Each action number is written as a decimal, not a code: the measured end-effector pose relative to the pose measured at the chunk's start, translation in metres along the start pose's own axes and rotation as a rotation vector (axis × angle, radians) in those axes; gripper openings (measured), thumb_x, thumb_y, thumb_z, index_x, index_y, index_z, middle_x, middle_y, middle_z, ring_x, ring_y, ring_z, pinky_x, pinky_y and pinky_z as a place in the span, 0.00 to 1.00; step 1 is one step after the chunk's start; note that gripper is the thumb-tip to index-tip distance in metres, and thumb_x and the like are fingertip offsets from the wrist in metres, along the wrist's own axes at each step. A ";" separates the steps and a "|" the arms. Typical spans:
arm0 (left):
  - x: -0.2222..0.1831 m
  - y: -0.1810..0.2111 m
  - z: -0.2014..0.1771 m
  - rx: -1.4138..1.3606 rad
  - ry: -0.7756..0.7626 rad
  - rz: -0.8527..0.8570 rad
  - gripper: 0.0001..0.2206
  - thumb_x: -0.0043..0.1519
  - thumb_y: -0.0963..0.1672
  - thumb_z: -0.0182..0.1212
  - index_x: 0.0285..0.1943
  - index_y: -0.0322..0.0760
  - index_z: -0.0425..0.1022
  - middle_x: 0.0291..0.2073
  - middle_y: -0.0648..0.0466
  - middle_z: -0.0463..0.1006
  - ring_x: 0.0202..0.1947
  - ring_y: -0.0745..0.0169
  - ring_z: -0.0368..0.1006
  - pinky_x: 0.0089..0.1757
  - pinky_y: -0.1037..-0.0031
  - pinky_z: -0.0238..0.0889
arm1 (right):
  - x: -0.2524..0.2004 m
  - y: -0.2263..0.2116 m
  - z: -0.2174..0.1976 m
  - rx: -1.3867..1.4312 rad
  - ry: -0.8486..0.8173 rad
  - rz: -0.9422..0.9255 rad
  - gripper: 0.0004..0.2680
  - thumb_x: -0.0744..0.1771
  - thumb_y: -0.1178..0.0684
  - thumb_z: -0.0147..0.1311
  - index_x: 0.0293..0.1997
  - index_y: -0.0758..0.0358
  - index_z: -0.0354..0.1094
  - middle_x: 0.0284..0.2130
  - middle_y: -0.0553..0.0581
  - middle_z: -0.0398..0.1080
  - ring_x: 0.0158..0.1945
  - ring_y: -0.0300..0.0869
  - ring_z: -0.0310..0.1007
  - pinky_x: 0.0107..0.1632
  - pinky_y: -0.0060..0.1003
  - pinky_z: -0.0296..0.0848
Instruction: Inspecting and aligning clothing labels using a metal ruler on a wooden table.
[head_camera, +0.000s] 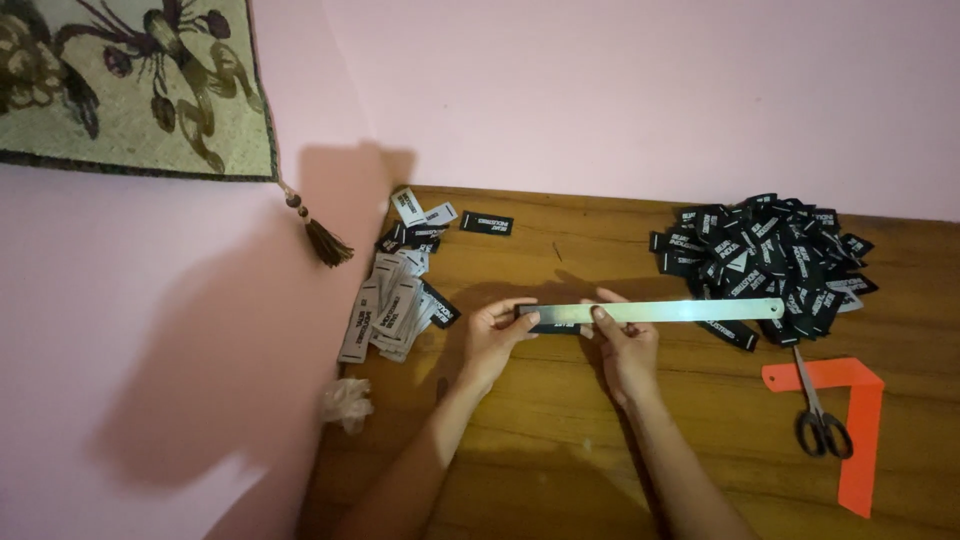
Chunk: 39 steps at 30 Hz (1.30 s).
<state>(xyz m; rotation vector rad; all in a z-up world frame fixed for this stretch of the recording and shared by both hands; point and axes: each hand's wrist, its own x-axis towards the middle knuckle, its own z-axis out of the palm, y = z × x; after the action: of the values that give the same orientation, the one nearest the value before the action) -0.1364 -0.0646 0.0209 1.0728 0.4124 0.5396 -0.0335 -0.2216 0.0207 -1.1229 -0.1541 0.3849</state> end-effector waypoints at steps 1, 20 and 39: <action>0.000 0.001 0.000 0.012 -0.019 0.003 0.14 0.56 0.37 0.72 0.50 0.21 0.80 0.35 0.38 0.82 0.36 0.55 0.81 0.40 0.63 0.80 | 0.000 -0.001 0.000 -0.006 0.013 -0.003 0.14 0.67 0.63 0.57 0.60 0.70 0.68 0.46 0.69 0.76 0.43 0.46 0.79 0.47 0.41 0.81; 0.000 -0.001 -0.004 0.060 -0.084 -0.032 0.13 0.57 0.38 0.71 0.48 0.19 0.80 0.36 0.39 0.83 0.36 0.59 0.80 0.41 0.64 0.79 | -0.002 0.000 -0.002 -0.057 0.034 -0.036 0.14 0.65 0.62 0.61 0.58 0.67 0.70 0.47 0.60 0.76 0.45 0.39 0.76 0.47 0.34 0.79; -0.001 0.002 -0.003 0.030 -0.100 -0.043 0.13 0.58 0.39 0.71 0.49 0.22 0.81 0.37 0.40 0.83 0.38 0.60 0.81 0.43 0.64 0.79 | -0.002 0.001 -0.002 -0.053 0.059 -0.071 0.15 0.64 0.61 0.65 0.56 0.67 0.71 0.43 0.61 0.77 0.42 0.40 0.77 0.45 0.33 0.81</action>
<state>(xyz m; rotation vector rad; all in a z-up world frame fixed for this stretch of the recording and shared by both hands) -0.1399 -0.0622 0.0218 1.1129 0.3562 0.4413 -0.0346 -0.2234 0.0188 -1.1767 -0.1525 0.2851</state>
